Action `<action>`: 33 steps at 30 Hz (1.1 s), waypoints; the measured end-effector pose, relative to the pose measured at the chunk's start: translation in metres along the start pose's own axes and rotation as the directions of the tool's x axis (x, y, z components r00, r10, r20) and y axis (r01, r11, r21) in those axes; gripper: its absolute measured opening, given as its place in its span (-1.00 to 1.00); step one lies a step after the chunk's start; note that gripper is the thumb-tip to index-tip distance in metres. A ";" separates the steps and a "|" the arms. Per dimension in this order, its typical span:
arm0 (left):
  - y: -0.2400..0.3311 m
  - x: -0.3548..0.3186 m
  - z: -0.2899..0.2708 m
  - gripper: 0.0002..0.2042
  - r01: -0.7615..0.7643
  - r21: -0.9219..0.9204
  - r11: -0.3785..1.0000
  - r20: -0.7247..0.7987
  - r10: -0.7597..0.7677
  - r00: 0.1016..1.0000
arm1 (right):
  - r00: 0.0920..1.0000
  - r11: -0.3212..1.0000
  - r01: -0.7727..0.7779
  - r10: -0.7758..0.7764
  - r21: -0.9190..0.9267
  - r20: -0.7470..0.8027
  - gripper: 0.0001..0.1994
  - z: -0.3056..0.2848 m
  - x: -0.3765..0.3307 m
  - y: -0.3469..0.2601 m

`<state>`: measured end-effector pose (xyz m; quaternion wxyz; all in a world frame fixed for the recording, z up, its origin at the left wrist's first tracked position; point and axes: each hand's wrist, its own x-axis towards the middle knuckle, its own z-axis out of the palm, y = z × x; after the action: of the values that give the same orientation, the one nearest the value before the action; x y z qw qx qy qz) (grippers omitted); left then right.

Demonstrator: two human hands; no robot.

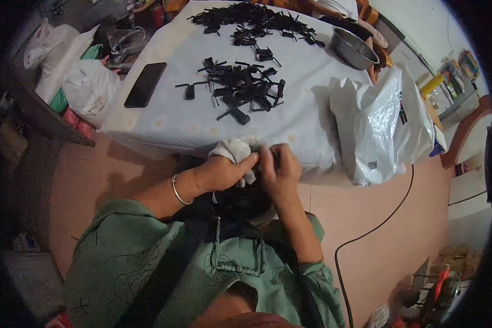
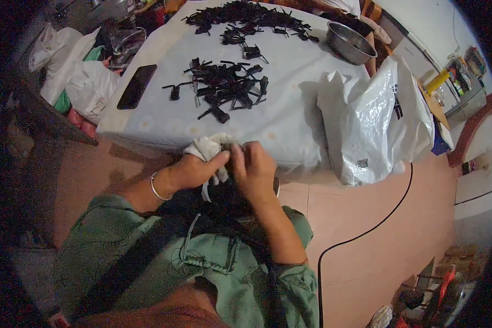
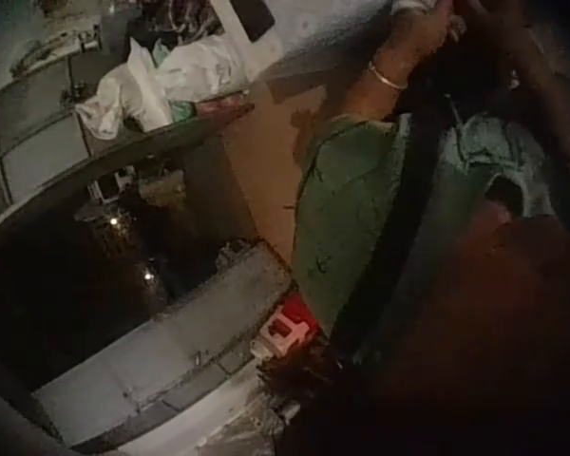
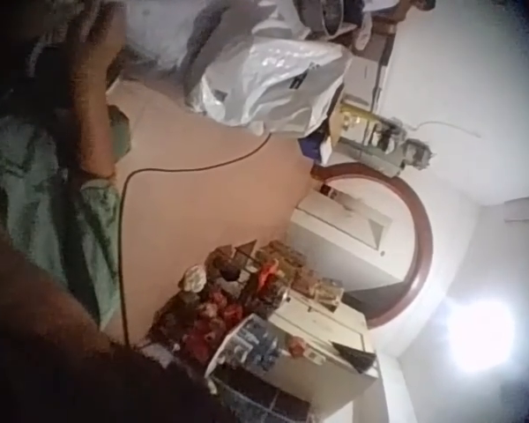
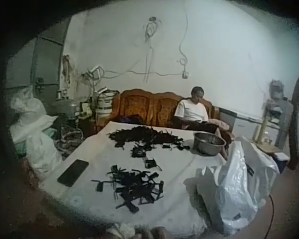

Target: Cleaning and inspecting small black plastic components using a white cloth.

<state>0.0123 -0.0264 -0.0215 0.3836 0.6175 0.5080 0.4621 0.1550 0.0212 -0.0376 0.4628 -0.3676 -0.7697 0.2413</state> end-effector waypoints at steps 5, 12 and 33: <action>-0.003 -0.008 0.002 -0.75 -0.004 -0.010 1.000 -0.055 0.003 0.999 | 0.947 0.930 -0.224 0.137 0.291 0.290 -0.80 -0.014 0.007 0.003; -0.001 -0.004 0.006 -0.85 -0.054 0.026 0.998 -0.205 0.058 0.977 | 0.903 0.923 -0.252 0.116 0.292 0.414 -0.75 -0.002 0.000 0.012; -0.006 -0.009 -0.012 -0.65 0.087 0.014 0.996 -0.062 -0.086 0.994 | 0.909 0.896 -0.207 0.027 0.393 0.417 -0.88 -0.008 0.002 0.015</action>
<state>-0.0013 -0.0342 -0.0253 0.3825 0.5835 0.5496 0.4595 0.1669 0.0322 -0.0435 0.3489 -0.2462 -0.7518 0.5024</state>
